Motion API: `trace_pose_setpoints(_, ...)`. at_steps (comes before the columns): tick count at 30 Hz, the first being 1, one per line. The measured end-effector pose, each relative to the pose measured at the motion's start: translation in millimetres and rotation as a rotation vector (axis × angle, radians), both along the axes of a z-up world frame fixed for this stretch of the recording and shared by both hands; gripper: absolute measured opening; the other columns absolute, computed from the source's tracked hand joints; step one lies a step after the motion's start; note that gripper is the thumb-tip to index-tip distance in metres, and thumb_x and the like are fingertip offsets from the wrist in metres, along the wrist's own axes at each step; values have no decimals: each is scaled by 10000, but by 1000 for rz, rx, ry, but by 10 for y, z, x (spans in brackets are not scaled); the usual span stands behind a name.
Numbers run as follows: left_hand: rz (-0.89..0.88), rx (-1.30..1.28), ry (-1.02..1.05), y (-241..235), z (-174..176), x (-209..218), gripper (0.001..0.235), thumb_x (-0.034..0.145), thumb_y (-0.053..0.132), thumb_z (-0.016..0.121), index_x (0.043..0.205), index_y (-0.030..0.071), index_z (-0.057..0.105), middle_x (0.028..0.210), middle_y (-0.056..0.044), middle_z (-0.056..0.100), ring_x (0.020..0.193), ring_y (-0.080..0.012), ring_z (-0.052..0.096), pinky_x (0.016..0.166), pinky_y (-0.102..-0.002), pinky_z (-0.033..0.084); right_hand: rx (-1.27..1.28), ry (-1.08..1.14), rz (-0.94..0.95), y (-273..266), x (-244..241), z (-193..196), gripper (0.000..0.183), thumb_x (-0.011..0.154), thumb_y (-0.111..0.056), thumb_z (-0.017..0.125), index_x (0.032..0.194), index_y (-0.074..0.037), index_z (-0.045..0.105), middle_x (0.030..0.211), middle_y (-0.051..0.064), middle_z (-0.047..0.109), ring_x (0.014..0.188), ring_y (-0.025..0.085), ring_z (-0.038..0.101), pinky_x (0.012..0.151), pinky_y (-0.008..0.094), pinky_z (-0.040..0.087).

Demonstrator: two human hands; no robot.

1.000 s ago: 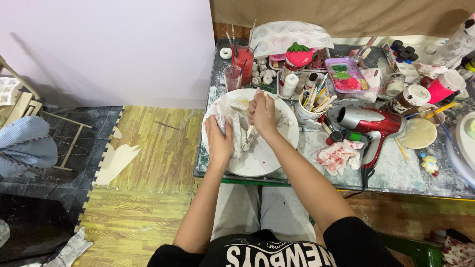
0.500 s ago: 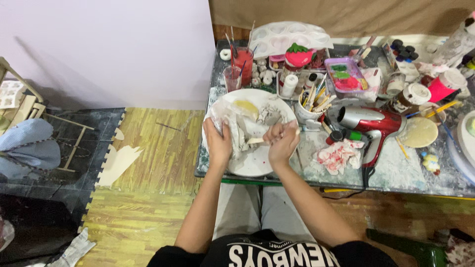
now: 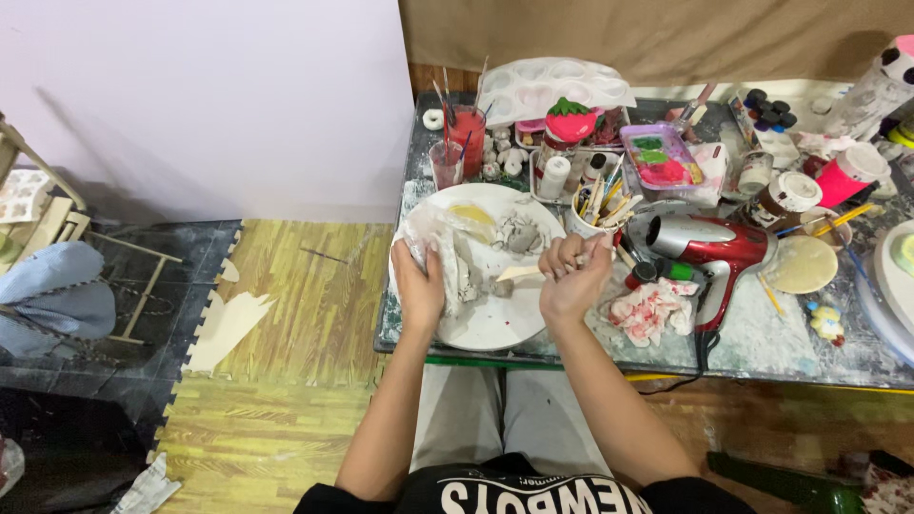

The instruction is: The person kneads a lump of gray clay on a white plate, then adds red paint from a cup using a brush and continues to mix the color into the clay by hand. The person repeatedly folds and presses the clay to blend the pigment throughout the material.

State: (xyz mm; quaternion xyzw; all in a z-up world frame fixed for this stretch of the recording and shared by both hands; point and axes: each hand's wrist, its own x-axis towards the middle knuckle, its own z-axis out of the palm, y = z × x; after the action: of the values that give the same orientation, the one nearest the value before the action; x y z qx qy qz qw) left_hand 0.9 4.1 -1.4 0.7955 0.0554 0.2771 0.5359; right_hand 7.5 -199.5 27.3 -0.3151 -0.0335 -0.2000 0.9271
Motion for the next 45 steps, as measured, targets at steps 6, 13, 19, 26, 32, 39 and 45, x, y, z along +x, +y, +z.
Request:
trace_pose_setpoints(6, 11, 7, 28, 1, -32, 18, 397, 999, 129, 599, 1311, -62, 446, 1240, -298, 541, 1170, -470, 524, 1019, -499, 408, -217, -63, 162, 146, -79, 17, 471, 1152, -428, 377, 785, -139, 317, 635, -10, 273, 542, 122, 248, 505, 304, 235)
trace_pose_setpoints(13, 10, 9, 27, -12, 70, -34, 345, 1007, 164, 605, 1259, -42, 489, 1195, -272, 570, 1134, -442, 557, 1001, -479, 434, -131, -4, -75, -158, -45, 9, 381, 1123, -378, 357, 820, -148, 337, 593, -15, 262, 492, 109, 225, 448, 307, 213)
trace_pose_setpoints(19, -65, -90, -28, 1, 147, -89, 313, 1015, 173, 615, 1243, -23, 529, 1139, -213, 592, 1076, -366, 591, 975, -435, 458, -17, -120, -103, -569, 0, -243, 364, 1143, -327, 330, 841, -132, 387, 752, 34, 408, 683, 167, 401, 635, 339, 414)
trace_pose_setpoints(26, -89, -15, 52, 28, 73, -124, 362, 948, 176, 664, 1249, 9, 552, 1095, -186, 575, 1038, -338, 548, 942, -417, 456, -417, 192, -343, -684, -100, -595, 319, 1137, -386, 359, 1071, -108, 500, 926, 35, 535, 756, 126, 525, 591, 275, 464)
trace_pose_setpoints(32, -100, 243, -20, -2, 198, -236, 642, 871, 308, 773, 1337, -28, 486, 1239, -244, 552, 1203, -426, 490, 1051, -514, 378, -980, 183, -181, -827, -296, -498, 176, 1072, -190, 592, 1053, -42, 685, 908, 76, 652, 750, 133, 567, 627, 284, 479)
trace_pose_setpoints(39, -81, 522, 307, -201, 568, -473, 1231, 542, 491, 953, 1386, -152, 329, 1443, -342, 339, 1363, -491, 330, 1145, -522, 280, -1529, -121, -283, -828, -367, -216, 185, 905, -65, 723, 1081, -67, 782, 1067, 76, 721, 1046, 265, 582, 928, 378, 482)
trace_pose_setpoints(45, -65, 672, 281, -344, 734, -619, 1120, 648, 468, 867, 1444, -139, 365, 1517, -294, 386, 1464, -443, 305, 1222, -531, 228, -1623, -142, -395, -673, -420, 35, 253, 850, -45, 745, 1098, -74, 784, 1143, 99, 652, 1094, 311, 519, 962, 418, 434)
